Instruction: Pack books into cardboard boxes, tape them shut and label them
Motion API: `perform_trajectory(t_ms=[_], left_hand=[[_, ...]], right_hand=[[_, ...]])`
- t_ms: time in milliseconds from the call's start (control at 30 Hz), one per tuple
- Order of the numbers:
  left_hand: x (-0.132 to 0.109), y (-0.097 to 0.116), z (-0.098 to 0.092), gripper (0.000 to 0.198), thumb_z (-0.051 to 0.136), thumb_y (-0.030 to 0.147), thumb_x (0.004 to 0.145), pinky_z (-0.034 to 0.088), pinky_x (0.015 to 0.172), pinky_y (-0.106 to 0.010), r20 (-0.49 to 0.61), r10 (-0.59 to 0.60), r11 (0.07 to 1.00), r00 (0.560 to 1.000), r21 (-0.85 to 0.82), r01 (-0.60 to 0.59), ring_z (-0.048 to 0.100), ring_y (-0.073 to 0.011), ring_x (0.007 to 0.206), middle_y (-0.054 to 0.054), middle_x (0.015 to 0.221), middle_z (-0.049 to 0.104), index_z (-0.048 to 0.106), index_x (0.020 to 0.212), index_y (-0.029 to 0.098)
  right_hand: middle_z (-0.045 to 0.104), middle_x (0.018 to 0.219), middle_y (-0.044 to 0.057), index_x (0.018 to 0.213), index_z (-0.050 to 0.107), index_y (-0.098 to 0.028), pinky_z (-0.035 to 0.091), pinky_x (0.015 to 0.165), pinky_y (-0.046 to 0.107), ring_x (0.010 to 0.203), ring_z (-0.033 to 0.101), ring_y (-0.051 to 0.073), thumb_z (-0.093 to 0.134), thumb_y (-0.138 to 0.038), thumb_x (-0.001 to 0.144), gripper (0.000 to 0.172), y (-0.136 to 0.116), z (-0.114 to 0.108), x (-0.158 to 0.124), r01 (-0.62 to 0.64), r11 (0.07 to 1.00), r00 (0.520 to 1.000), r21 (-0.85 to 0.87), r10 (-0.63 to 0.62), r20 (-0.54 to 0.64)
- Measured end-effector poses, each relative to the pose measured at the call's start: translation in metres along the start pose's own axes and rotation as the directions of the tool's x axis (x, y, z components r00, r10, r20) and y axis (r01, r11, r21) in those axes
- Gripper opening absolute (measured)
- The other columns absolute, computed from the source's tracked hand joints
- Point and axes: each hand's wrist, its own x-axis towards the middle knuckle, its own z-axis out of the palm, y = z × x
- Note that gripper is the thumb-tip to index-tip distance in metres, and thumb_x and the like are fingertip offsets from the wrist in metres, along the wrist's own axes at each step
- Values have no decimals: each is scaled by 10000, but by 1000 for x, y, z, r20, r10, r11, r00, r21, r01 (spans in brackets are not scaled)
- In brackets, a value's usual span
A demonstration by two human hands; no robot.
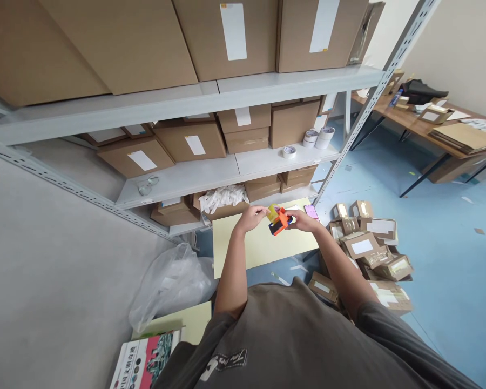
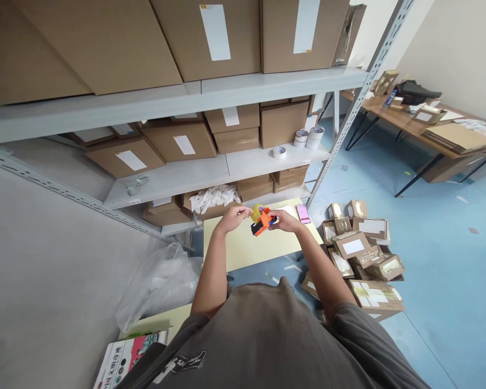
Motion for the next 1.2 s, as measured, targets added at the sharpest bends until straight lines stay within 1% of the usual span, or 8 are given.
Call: perform_trajectory(t_ms=[100,200,300,500,600,833,1000,1200], left_hand=[[-1,-3,3,449,646,573,960,592,874,-343,-14,-17,998,1000,-68,16,752,-248,967,-106,1035,828,857,1000,179],[-2,-3,8,384,788,552,872,584,859,-332,-83,20,1000,996,5,-20,745,-253,944,-87,1011,828,861,969,188],[-3,-2,11,340,748,519,911,571,803,-317,-132,61,994,989,96,-49,725,-235,873,-51,922,812,866,898,199],[-3,5,15,256,763,439,893,535,750,-309,-224,1,996,975,84,18,707,-225,812,-37,838,798,869,890,206],[-5,12,17,257,736,417,898,498,703,-301,-208,-18,994,978,99,39,685,-214,766,-52,810,801,857,870,193],[-8,41,11,240,661,306,953,422,699,-289,-121,73,932,990,363,-24,662,-182,757,-44,816,793,833,821,204],[-8,63,3,263,654,262,972,408,713,-296,-114,148,875,982,478,-76,656,-188,739,-39,754,769,819,773,217],[-8,81,-19,201,696,226,970,453,752,-296,-157,210,864,965,492,-107,723,-204,847,-40,896,829,859,854,245]], right_hand=[[728,939,18,972,734,-212,524,863,345,877,644,221,834,-388,761,292,0,1,-3,10,1000,1000,13,-10,-14],[747,1022,49,1060,737,-199,522,870,362,919,650,242,767,-324,774,314,0,2,-7,22,1000,999,11,-22,-34],[734,1021,58,1078,720,-191,508,844,361,902,635,246,696,-291,772,323,-1,6,-10,12,1000,996,-20,-13,-87],[667,908,21,1040,679,-201,463,733,303,802,576,205,779,-483,825,368,-5,23,-14,-83,996,976,-34,74,-205],[636,862,2,990,658,-207,445,694,282,770,553,185,823,-596,818,457,-6,27,-15,-121,993,967,-1,118,-224],[637,840,11,1012,687,-204,438,677,293,762,541,193,809,-707,818,553,-6,20,-12,-162,987,971,21,164,-176],[657,853,28,1027,715,-192,466,718,311,809,574,219,832,-705,798,574,-5,8,-8,-133,991,981,-8,130,-147],[660,879,23,1017,705,-190,454,682,294,773,575,194,820,-664,823,525,-3,-8,-6,-180,984,971,-15,175,-165]])
